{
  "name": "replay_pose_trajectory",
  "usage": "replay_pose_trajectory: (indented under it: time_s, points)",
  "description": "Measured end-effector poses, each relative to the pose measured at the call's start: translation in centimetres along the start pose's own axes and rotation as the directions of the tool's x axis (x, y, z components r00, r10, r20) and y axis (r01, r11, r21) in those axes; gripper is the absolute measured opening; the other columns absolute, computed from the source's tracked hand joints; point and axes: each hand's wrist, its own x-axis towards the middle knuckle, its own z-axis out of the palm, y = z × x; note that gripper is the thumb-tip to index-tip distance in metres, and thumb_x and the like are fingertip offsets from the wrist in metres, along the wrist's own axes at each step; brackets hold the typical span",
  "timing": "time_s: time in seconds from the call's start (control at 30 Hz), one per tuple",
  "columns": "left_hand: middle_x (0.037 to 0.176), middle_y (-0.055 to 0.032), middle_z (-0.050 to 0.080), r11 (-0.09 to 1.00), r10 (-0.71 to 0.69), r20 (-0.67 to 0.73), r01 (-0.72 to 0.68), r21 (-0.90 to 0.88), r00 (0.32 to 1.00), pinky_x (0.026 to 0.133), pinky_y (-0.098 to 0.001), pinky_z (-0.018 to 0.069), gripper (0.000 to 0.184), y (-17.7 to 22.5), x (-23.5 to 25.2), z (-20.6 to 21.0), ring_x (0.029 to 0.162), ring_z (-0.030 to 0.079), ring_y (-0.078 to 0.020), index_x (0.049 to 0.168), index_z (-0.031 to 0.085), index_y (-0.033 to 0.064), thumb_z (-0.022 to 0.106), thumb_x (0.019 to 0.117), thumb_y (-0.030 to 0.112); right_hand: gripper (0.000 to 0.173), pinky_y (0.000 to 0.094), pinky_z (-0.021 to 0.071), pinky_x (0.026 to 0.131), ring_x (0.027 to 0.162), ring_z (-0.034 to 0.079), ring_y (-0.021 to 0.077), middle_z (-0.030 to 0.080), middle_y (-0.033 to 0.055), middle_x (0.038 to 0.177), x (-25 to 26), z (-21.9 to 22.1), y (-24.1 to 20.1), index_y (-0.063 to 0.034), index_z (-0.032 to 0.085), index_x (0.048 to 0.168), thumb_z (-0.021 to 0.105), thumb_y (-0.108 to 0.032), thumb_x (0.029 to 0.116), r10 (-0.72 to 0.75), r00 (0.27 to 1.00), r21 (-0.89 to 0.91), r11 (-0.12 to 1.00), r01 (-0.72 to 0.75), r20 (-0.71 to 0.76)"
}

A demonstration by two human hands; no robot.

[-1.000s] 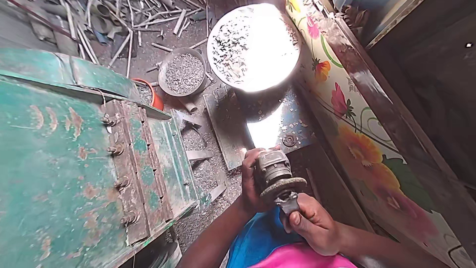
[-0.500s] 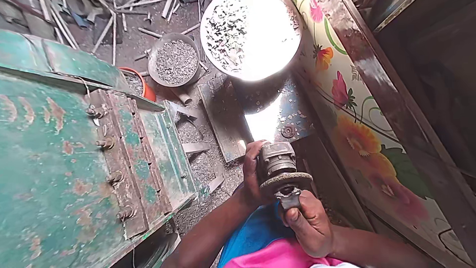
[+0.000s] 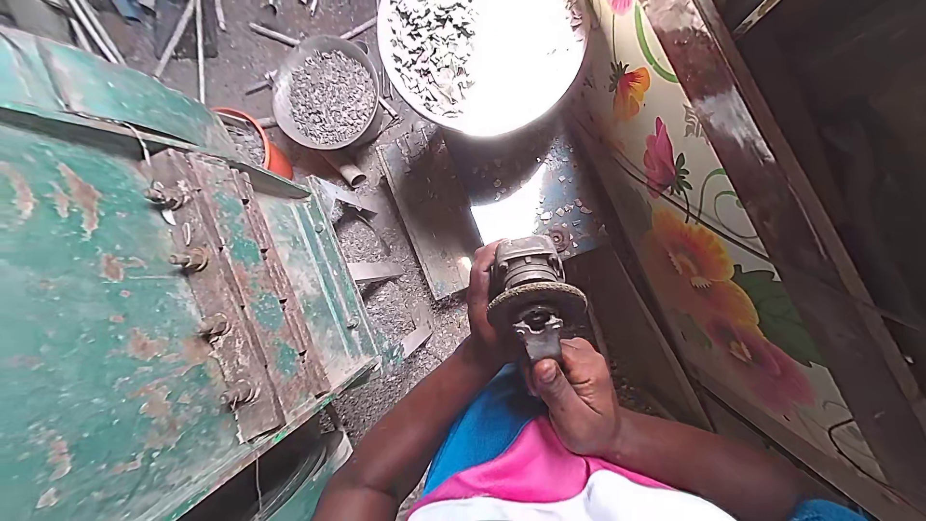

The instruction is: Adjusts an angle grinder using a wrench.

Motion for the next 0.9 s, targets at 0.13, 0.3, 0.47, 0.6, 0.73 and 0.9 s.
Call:
replay_pose_trajectory:
  time_s: [0.13, 0.3, 0.47, 0.6, 0.73, 0.9]
  points:
    - [0.129, 0.0036, 0.062, 1.0, -0.013, -0.024, 0.013, -0.003, 1.0, 0.103, -0.0279, 0.0515, 0.065, 0.2, 0.4, 0.0, 0.119, 0.06, -0.0038, 0.139, 0.05, 0.0122, 0.078, 0.0888, 0.043, 0.049, 0.0153, 0.0414, 0.052, 0.054, 0.048, -0.001, 0.046, -0.0019, 0.06, 0.7, -0.8, -0.3, -0.0048, 0.056, 0.081, 0.041, -0.041, 0.1108, 0.008, 0.998, 0.025, 1.0, -0.009, 0.059]
    - [0.125, 0.0088, 0.064, 0.997, -0.038, 0.01, 0.038, -0.064, 0.999, 0.102, -0.0283, 0.053, 0.068, 0.9, 1.9, 0.1, 0.115, 0.062, -0.0014, 0.139, 0.051, 0.0171, 0.083, 0.0838, 0.04, 0.046, 0.0156, 0.039, 0.053, 0.055, 0.044, -0.0015, 0.044, -0.0036, 0.062, 1.6, -3.1, -0.7, -0.0069, 0.054, 0.084, 0.038, -0.04, 0.1117, 0.056, 0.977, 0.051, 0.996, -0.068, 0.207]
    - [0.126, 0.0045, 0.062, 0.997, -0.001, 0.053, 0.005, -0.073, 0.999, 0.104, -0.0274, 0.0521, 0.077, 1.4, 2.9, 0.5, 0.117, 0.06, -0.0017, 0.142, 0.044, 0.0114, 0.084, 0.0814, 0.038, 0.048, 0.0164, 0.0378, 0.051, 0.055, 0.045, -0.0005, 0.045, -0.0024, 0.062, 2.0, -5.4, -1.5, -0.006, 0.054, 0.084, 0.037, -0.042, 0.1117, 0.083, 0.962, -0.171, 0.985, -0.038, 0.261]
    - [0.127, 0.0052, 0.061, 0.995, 0.001, 0.052, 0.004, -0.095, 0.999, 0.103, -0.0268, 0.052, 0.074, 1.6, 3.2, 0.7, 0.117, 0.06, -0.0023, 0.141, 0.046, 0.0149, 0.084, 0.0818, 0.038, 0.049, 0.0178, 0.037, 0.049, 0.053, 0.045, 0.0004, 0.045, -0.0021, 0.061, 2.6, -6.9, -2.5, -0.0061, 0.055, 0.084, 0.038, -0.043, 0.1113, 0.144, 0.935, -0.269, 0.962, -0.055, 0.323]
    - [0.126, 0.0031, 0.062, 0.999, 0.007, 0.0, -0.007, -0.054, 1.0, 0.103, -0.0257, 0.0517, 0.071, 1.9, 3.1, 0.8, 0.117, 0.06, -0.0025, 0.137, 0.046, 0.0099, 0.082, 0.0835, 0.04, 0.046, 0.016, 0.0373, 0.052, 0.056, 0.045, -0.0005, 0.046, -0.0022, 0.063, 2.6, -7.3, -2.9, -0.0057, 0.055, 0.085, 0.04, -0.04, 0.1115, 0.155, 0.917, -0.177, 0.98, -0.095, 0.368]
    - [0.123, -0.0004, 0.06, 0.999, -0.017, -0.165, 0.01, -0.039, 0.986, 0.103, -0.024, 0.0507, 0.083, 1.6, 2.9, 1.0, 0.115, 0.06, -0.0011, 0.136, 0.042, -0.0003, 0.088, 0.0766, 0.036, 0.042, 0.0126, 0.0405, 0.053, 0.057, 0.047, -0.004, 0.049, -0.0066, 0.068, 0.2, -4.5, -2.9, -0.0102, 0.058, 0.091, 0.039, -0.041, 0.1111, 0.152, 0.956, 0.28, 0.934, -0.222, 0.25]
